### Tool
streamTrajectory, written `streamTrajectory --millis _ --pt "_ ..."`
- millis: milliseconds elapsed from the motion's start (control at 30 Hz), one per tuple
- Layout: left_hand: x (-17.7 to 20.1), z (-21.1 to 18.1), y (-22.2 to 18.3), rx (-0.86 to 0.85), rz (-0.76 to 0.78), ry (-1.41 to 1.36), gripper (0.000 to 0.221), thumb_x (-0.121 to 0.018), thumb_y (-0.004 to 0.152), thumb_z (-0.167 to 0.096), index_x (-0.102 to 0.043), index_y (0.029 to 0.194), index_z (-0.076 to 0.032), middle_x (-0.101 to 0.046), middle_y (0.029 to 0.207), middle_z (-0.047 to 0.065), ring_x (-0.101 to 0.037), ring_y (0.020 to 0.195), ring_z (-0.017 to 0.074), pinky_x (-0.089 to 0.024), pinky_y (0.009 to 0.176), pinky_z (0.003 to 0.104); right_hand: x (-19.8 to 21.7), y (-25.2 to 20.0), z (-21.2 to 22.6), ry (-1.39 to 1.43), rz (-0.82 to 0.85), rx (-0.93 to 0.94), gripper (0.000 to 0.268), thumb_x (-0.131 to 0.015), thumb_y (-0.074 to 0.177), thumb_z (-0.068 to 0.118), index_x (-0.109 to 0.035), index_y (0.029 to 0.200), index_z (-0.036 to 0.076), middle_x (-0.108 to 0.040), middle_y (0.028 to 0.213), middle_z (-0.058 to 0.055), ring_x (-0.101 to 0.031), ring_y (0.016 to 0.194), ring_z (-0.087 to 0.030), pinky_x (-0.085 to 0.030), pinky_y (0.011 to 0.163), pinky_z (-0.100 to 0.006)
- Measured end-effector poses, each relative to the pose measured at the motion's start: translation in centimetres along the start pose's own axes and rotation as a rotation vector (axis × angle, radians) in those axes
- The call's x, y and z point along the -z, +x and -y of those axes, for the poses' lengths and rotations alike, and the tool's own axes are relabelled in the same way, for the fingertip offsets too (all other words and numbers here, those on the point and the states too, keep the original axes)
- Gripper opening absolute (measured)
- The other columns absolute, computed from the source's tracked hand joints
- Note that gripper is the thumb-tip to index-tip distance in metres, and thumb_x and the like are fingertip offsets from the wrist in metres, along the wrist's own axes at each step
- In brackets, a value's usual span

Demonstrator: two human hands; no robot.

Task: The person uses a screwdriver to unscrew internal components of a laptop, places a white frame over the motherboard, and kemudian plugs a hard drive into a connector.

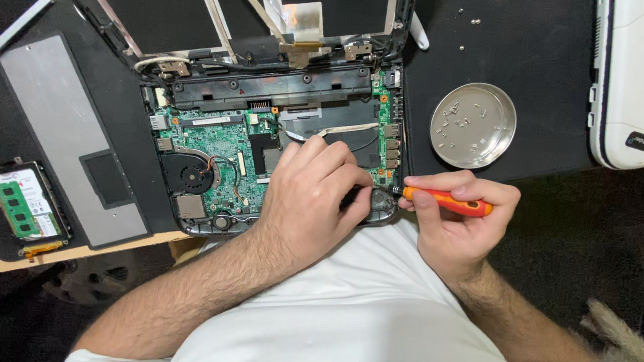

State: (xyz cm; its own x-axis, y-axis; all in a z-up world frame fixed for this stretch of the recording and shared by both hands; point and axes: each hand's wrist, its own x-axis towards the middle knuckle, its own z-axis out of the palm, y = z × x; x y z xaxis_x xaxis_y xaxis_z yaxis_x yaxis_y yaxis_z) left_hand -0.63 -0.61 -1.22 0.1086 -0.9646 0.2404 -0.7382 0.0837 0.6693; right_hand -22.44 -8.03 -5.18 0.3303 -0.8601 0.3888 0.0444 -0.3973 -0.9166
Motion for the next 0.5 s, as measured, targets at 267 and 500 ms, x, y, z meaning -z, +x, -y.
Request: streamTrajectory --millis 267,500 --pt "0.30 -0.15 -0.12 0.009 -0.011 -0.016 0.006 -0.086 0.102 -0.014 -0.080 0.103 -0.014 -0.065 0.097 0.004 -0.066 0.092 0.0317 -0.052 0.080 0.047 -0.13 0.01 -0.09 0.022 0.007 0.022 0.043 -0.082 0.116 0.003 -0.040 0.121 0.003 -0.085 0.099 -0.032 -0.077 0.060 -0.021 -0.064 0.056 -0.028" --pt "0.33 -0.21 -0.04 -0.018 -0.022 0.048 0.005 -0.083 0.102 -0.014 -0.079 0.100 -0.013 -0.064 0.098 0.005 -0.065 0.091 0.0316 -0.052 0.079 0.047 -0.17 0.10 -0.34 -0.026 0.009 0.057 0.045 -0.084 0.116 0.005 -0.040 0.121 0.004 -0.087 0.100 -0.030 -0.079 0.062 -0.023 -0.063 0.056 -0.029"
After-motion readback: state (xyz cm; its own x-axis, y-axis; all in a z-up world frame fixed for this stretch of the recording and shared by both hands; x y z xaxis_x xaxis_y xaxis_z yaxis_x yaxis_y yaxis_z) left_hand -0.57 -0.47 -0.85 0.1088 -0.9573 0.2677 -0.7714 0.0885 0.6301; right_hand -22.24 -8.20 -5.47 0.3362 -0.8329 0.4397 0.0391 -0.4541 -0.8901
